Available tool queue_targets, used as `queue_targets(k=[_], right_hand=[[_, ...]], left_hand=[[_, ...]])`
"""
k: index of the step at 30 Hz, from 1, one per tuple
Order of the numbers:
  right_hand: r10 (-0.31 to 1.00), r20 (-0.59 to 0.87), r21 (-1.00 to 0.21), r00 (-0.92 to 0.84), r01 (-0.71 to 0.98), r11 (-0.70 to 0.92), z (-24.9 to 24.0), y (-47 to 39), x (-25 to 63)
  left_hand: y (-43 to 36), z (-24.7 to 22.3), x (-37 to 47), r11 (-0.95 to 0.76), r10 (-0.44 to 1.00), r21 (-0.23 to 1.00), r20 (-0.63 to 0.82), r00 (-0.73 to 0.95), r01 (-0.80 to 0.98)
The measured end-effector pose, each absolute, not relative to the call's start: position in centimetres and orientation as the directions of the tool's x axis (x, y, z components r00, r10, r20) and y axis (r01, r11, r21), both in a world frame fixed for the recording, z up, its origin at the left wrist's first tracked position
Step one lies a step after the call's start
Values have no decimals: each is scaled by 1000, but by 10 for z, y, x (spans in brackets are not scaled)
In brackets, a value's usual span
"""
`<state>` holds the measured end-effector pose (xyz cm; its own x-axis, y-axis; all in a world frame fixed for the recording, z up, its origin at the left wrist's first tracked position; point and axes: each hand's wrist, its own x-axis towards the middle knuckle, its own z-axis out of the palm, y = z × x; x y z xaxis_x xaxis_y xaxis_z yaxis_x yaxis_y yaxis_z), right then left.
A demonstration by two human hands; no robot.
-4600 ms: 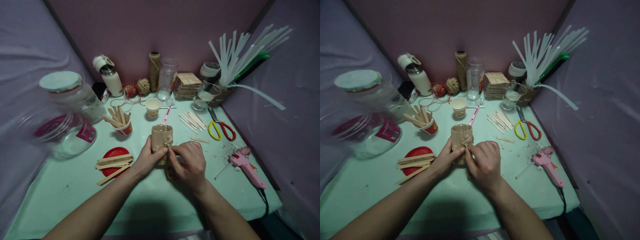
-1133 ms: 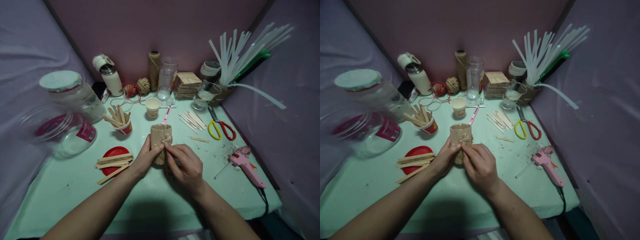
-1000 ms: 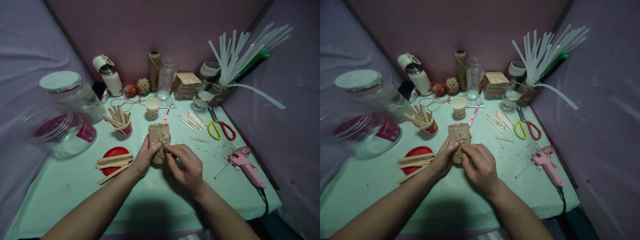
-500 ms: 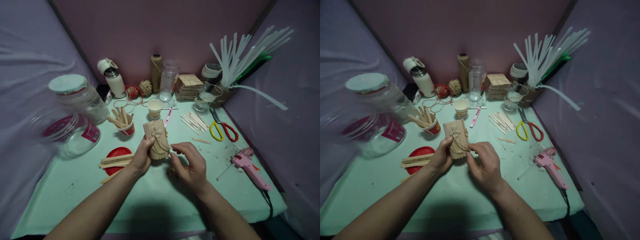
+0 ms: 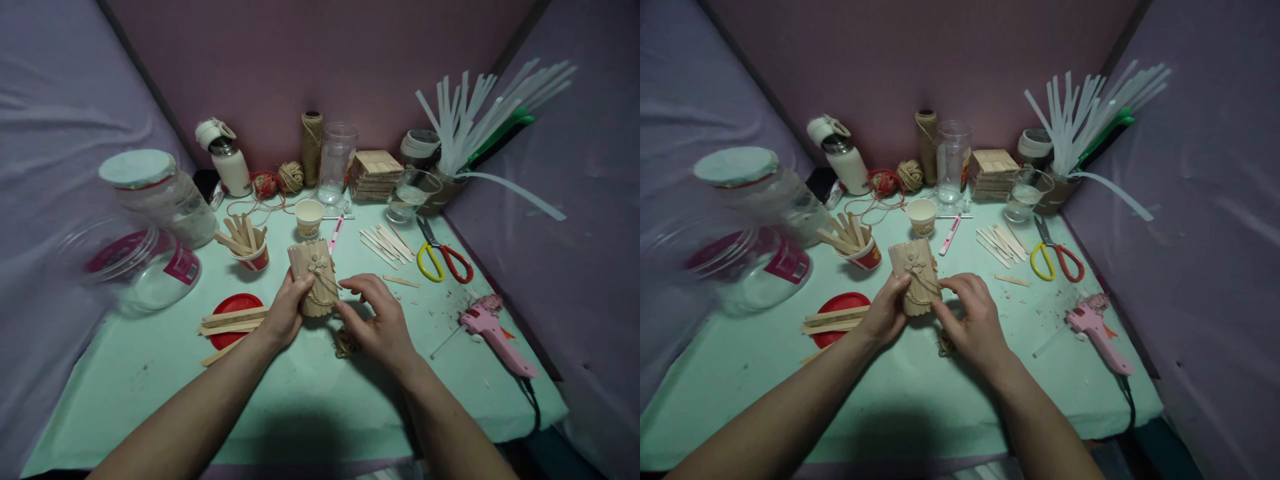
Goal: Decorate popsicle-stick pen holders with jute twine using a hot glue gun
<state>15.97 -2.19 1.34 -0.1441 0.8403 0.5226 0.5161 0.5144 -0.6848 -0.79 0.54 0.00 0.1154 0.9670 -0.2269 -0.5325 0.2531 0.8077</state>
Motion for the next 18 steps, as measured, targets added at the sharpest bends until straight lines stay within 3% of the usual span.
queue_targets(k=[11, 18], right_hand=[[800, 562, -679, -211, 435, 592, 21, -24, 157], [886, 454, -800, -92, 395, 451, 21, -25, 159]], left_hand=[[5, 1, -9, 268, 963, 818, -246, 112, -510], [4, 7, -8, 271, 962, 818, -243, 123, -508]])
